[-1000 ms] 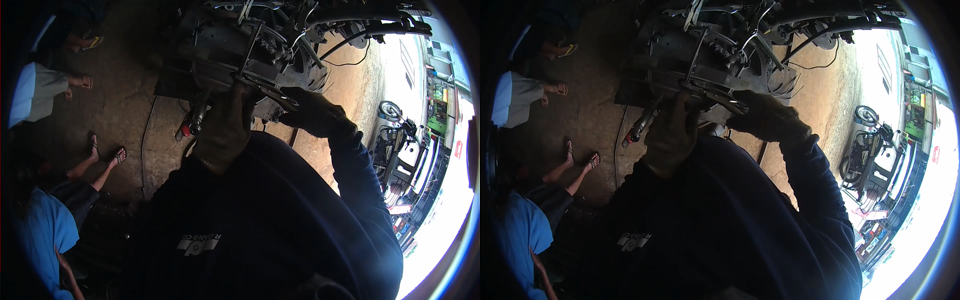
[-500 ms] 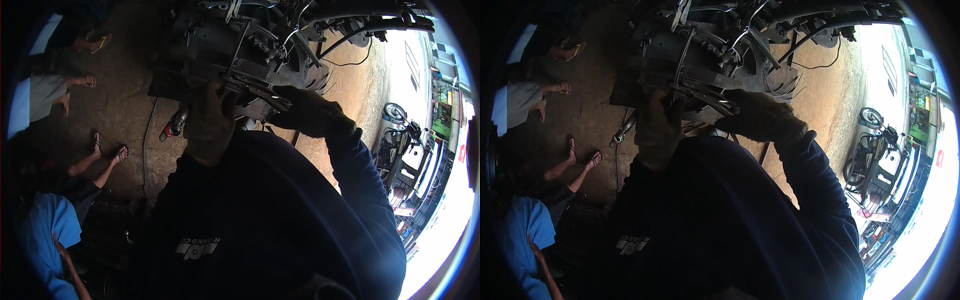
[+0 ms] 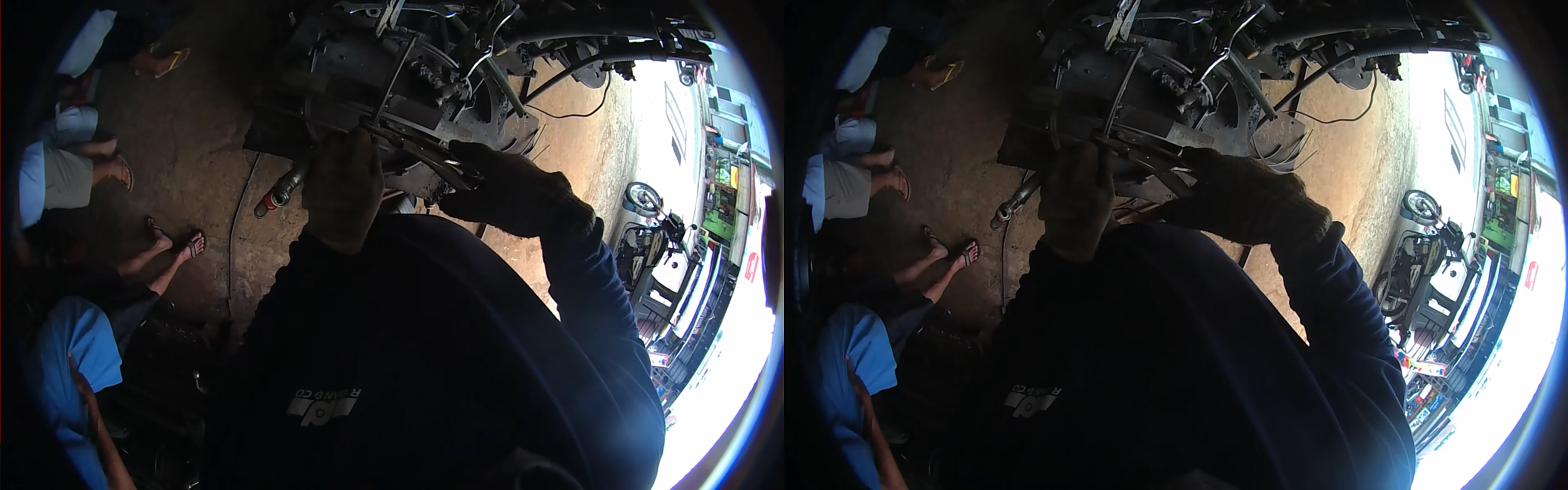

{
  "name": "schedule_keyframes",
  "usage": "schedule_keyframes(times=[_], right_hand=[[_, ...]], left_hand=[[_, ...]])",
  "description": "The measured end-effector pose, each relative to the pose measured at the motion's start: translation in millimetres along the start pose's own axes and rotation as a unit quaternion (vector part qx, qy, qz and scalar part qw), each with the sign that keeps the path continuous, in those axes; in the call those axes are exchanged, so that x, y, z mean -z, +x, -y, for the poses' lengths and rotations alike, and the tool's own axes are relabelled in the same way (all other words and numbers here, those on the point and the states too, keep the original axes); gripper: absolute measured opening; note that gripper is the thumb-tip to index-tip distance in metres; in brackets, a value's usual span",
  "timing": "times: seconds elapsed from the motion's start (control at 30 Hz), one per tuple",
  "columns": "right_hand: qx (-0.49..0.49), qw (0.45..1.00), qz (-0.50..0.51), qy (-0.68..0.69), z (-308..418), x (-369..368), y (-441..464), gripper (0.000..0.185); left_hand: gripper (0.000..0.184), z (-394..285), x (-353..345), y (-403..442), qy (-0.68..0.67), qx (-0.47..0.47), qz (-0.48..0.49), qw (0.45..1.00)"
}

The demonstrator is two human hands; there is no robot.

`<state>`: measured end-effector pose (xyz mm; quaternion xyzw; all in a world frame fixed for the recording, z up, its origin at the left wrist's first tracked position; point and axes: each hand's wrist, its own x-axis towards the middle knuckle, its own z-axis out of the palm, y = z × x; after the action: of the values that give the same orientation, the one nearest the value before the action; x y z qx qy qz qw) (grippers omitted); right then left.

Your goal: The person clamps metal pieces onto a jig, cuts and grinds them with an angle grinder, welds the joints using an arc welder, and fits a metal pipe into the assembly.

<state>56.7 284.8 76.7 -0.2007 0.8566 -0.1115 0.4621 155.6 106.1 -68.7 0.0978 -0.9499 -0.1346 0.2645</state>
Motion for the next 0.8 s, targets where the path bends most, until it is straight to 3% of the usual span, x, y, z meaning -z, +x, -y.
schedule_keyframes(times=[0.1, 0.2, 0.53, 0.7, 0.8], right_hand=[[-0.012, 1.000, 0.028, -0.004, 5, 4, -2, 0.080], [0.049, 0.999, 0.011, -0.007, -17, -8, 7, 0.078], [0.011, 1.000, 0.002, -0.010, -8, -2, 3, 0.078], [0.051, 0.998, -0.046, 0.000, -29, -17, 13, 0.083], [0.024, 1.000, -0.015, -0.009, -21, -16, 12, 0.076]], left_hand=[[0.015, 0, 0, 1, -0.050, 0.032, 0.010, 0.998], [0.017, 3, -10, -2, -0.039, 0.033, -0.034, 0.998], [0.016, 0, -5, -2, -0.018, 0.051, 0.016, 0.998], [0.015, -5, -5, -1, -0.010, 0.037, -0.082, 0.996], [0.015, -4, -3, -1, -0.012, 0.038, -0.069, 0.997]])
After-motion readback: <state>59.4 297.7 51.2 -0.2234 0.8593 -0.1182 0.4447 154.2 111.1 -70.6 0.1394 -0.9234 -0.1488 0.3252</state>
